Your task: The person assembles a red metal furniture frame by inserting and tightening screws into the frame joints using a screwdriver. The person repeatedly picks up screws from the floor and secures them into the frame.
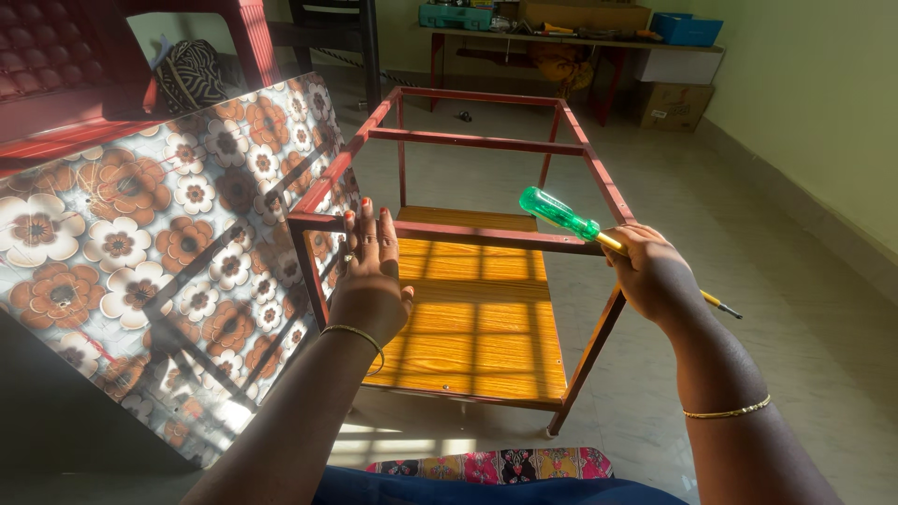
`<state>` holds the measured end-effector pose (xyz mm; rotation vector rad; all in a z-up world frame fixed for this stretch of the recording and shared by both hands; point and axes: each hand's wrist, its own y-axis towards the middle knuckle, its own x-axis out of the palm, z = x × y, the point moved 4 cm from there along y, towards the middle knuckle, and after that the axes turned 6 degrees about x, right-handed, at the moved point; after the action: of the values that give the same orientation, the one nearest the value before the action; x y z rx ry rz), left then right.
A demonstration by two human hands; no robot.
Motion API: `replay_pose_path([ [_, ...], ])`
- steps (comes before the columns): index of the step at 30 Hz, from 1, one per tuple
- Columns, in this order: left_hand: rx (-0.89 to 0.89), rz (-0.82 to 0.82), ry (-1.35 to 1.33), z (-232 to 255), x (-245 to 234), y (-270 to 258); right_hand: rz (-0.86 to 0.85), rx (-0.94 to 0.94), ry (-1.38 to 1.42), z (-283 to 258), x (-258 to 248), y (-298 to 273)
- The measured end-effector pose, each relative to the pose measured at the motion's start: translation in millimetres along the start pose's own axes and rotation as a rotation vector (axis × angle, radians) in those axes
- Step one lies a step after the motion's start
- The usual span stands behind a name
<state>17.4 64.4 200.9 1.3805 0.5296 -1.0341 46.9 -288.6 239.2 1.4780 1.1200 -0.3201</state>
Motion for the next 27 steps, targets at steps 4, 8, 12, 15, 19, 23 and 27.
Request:
replay_pose_path([
  [4,-0.013,-0.007,0.050,-4,4,3,-0.012,0.053,0.032,-4,-2,-6],
  [8,0.010,0.049,0.162,0,1,0,0.015,0.059,0.042,-11,-9,-19],
  [12,-0.208,-0.274,0.140,-10,12,4,0.068,-0.031,-0.035,-25,-14,-27],
  [15,-0.095,-0.112,0.164,-15,9,14,0.017,0.038,-0.113,-31,-13,-32],
  [19,-0.007,-0.072,0.349,-30,9,30,-0.080,0.108,-0.071,-42,-12,-35],
  [23,-0.126,-0.196,0.112,-54,17,38,-0.039,-0.032,-0.050,-63,-13,-35],
  [27,-0.041,-0.045,0.262,-76,20,54,-0.134,0.010,-0.124,-85,-3,-30],
])
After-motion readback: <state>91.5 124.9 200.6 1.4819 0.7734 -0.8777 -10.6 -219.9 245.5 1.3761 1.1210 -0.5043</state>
